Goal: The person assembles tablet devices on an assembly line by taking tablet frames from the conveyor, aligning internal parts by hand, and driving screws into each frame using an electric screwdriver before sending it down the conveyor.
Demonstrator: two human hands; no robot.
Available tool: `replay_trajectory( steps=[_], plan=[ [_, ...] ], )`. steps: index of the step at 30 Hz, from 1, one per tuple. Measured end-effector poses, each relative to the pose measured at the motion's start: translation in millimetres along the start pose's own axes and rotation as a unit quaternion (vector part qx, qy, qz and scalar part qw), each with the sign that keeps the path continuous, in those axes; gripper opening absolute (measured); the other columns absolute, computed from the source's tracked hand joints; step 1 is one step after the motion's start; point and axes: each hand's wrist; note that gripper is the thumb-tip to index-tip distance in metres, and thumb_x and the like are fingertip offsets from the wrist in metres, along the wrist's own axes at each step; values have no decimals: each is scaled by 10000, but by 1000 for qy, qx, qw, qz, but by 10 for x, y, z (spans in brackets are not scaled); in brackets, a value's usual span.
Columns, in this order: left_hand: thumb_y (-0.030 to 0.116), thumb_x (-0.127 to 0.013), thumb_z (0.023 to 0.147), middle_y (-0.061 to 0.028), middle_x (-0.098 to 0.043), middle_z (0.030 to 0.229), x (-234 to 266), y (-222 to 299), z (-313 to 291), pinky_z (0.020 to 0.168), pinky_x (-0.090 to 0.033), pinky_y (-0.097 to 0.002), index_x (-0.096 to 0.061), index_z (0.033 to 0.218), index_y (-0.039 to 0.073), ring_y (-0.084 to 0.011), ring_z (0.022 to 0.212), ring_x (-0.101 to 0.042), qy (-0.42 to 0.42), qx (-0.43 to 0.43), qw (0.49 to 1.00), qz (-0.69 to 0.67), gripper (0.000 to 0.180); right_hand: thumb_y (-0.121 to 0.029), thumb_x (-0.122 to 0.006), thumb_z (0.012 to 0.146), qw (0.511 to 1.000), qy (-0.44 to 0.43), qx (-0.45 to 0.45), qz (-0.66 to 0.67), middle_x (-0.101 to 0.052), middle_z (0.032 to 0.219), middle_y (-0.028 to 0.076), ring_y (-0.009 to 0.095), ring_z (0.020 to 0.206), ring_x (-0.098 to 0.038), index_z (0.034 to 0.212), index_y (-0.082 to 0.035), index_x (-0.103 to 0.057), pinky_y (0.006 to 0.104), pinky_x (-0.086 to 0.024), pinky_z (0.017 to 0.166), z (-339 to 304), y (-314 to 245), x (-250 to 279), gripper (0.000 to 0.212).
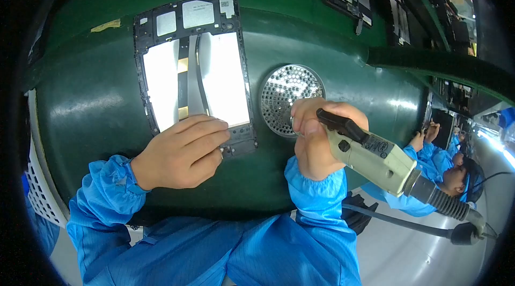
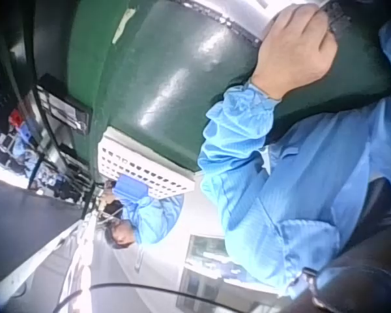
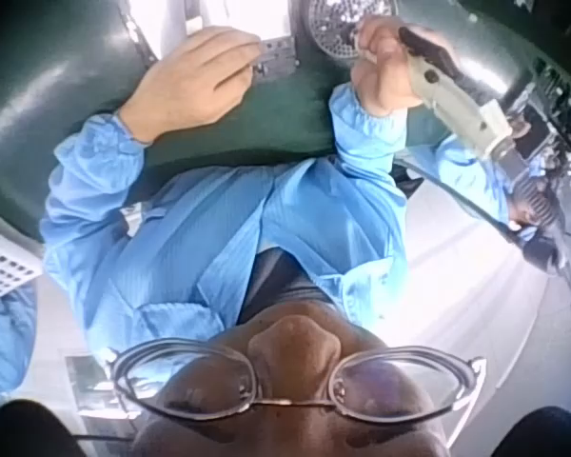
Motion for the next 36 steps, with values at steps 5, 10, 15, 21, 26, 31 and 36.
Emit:
replay_trajectory(
  steps=[5, 10, 15, 21, 26, 31, 36],
  plan=[
    [31, -645, 722, -160, -636, 995, -8, 1, 14, 903, -504, -424, -627, 730, -16, -307, 1005, -608, 11, -1, 1000, 1, 50, 21, -569, 787, 1000, 10, 6, -13, -510, 648, 105, 201, 556, -502, 1102, -56, -467, 376, -463, 594, 20, 3, 4, 340],
    [27, -646, 711, -162, -633, 985, 14, -27, 35, 888, -510, -420, -613, 711, -17, -307, 1000, -609, 14, -11, 1000, 1, 56, -1, -593, 802, 1000, 2, 6, -5, -512, 654, 103, 195, 571, -509, 1107, -45, -453, 379, -472, 604, 44, 13, -32, 339],
    [17, -657, 689, -170, -627, 975, 27, -19, 13, 873, -516, -416, -607, 707, -28, -309, 983, -613, 10, -16, 1000, -4, 70, 3, -587, 807, 1000, 7, 11, -21, -521, 671, 102, 194, 593, -520, 1120, -44, -449, 381, -483, 628, -16, 19, -47, 345],
    [6, -666, 677, -189, -614, 994, 9, 34, 16, 867, -521, -421, -602, 709, -39, -321, 982, -611, 6, -34, 999, -12, 84, -9, -599, 809, 998, 56, 10, -17, -529, 675, 98, 197, 593, -522, 1129, -44, -468, 388, -484, 627, -33, -123, 20, 348],
    [31, -687, 674, -197, -603, 1019, 59, 152, -33, 896, -504, -454, -604, 783, -42, -352, 1012, -597, 7, -34, 999, 42, 155, -75, -608, 797, 995, 71, 73, 1, -511, 648, 102, 201, 586, -506, 1135, -62, -492, 402, -449, 635, -18, -427, 182, 357],
    [114, -708, 703, -183, -565, 1165, -9, 383, -91, 994, -420, -489, -631, 1040, 20, -367, 1155, -526, -50, 56, 991, 114, 358, -54, -583, 798, 991, 106, 80, -15, -501, 649, 94, 199, 589, -497, 1134, -66, -497, 402, -449, 639, -50, -392, 341, 348],
    [47, -630, 730, -181, -511, 1284, 69, 303, -60, 1036, -345, -546, -628, 1097, 47, -413, 1246, -439, -74, 94, 975, 189, 367, -19, -576, 826, 989, 118, 82, -23, -502, 675, 83, 183, 604, -478, 1135, -50, -461, 367, -426, 613, -67, -353, 404, 332]
  ],
)
Point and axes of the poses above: each hand's wrist, its own z-axis towards the middle knuckle, its own x-axis out of the back of the hand, y = z × x
